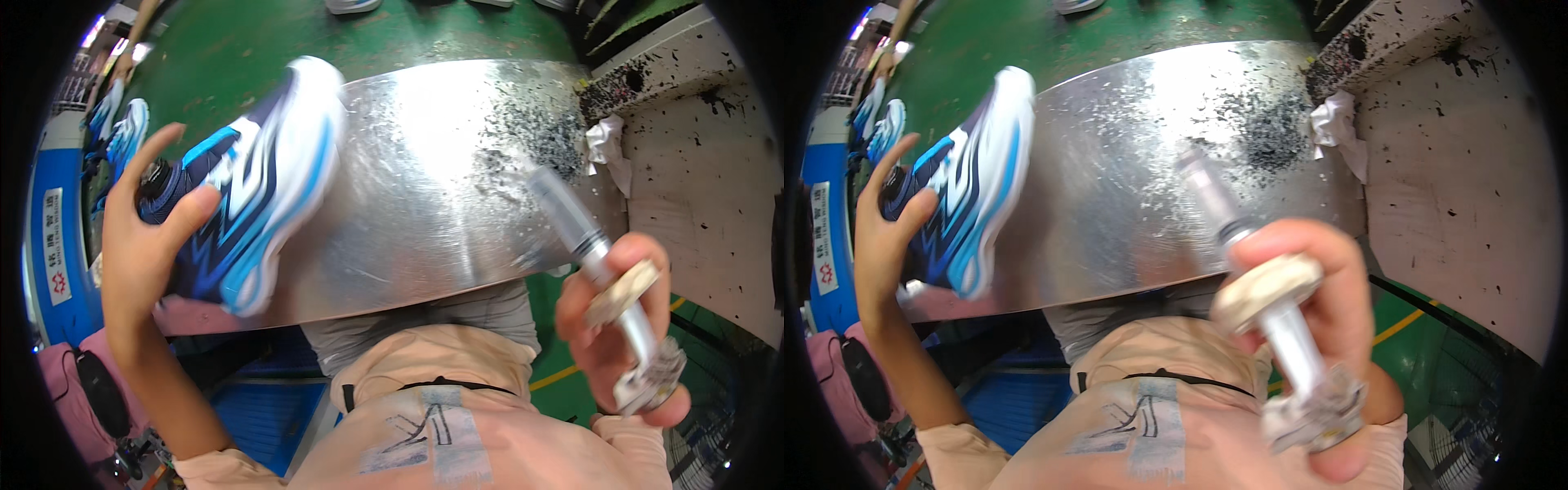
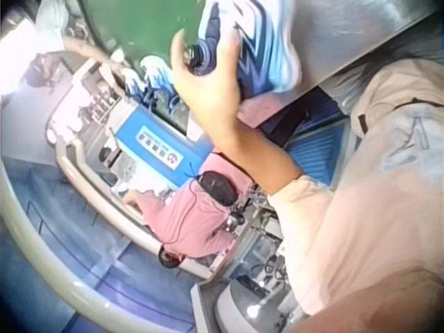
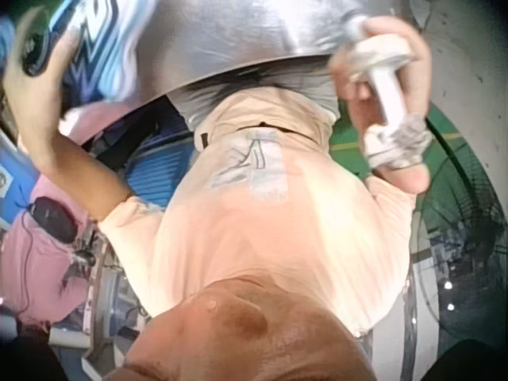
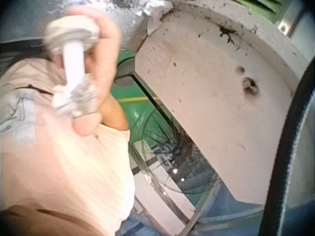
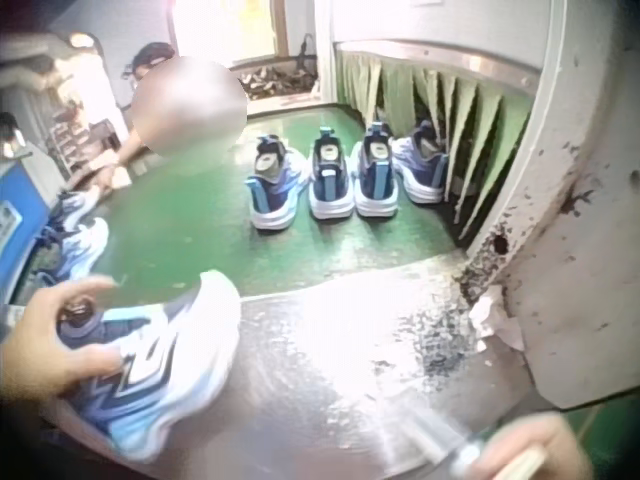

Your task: The person applies glue to the seam between the upper and the sole of shoes using a syringe and then places the shoes on a conveyor belt.

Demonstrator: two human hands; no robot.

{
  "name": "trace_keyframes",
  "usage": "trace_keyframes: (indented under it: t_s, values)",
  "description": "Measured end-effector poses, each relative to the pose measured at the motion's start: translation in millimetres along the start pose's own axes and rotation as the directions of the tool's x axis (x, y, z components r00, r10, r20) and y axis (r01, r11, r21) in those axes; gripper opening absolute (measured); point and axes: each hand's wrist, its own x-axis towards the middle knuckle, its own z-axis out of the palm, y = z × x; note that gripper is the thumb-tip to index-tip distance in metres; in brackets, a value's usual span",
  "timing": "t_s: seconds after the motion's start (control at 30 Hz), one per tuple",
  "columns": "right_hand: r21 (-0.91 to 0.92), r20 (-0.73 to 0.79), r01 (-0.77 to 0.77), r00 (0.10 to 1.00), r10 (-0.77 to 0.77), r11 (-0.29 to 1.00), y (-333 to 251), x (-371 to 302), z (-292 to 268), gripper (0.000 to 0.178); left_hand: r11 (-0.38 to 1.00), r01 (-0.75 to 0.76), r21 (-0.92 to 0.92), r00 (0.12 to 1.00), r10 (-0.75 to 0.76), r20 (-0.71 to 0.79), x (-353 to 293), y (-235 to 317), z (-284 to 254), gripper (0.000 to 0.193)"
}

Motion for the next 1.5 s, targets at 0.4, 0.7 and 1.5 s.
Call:
trace_keyframes:
  t_s: [0.4,0.7,1.5]
  values:
    - [-0.008,0.014,0.214,0.977,-0.214,0.977,31.6,29.6,-14.1,0.107,0.814,-0.518,0.264,0.854,0.474,0.216,-9.1,17.2,33.4,0.077]
    - [-0.147,0.251,0.440,0.883,-0.397,0.886,62.8,53.5,-5.9,0.096,0.645,-0.652,0.399,0.680,0.730,-0.070,-84.0,-16.7,59.6,0.043]
    - [-0.464,0.552,0.504,0.808,-0.207,0.728,42.4,107.0,49.8,0.066,0.604,-0.698,0.386,0.639,0.768,-0.044,-78.8,-33.1,60.6,0.052]
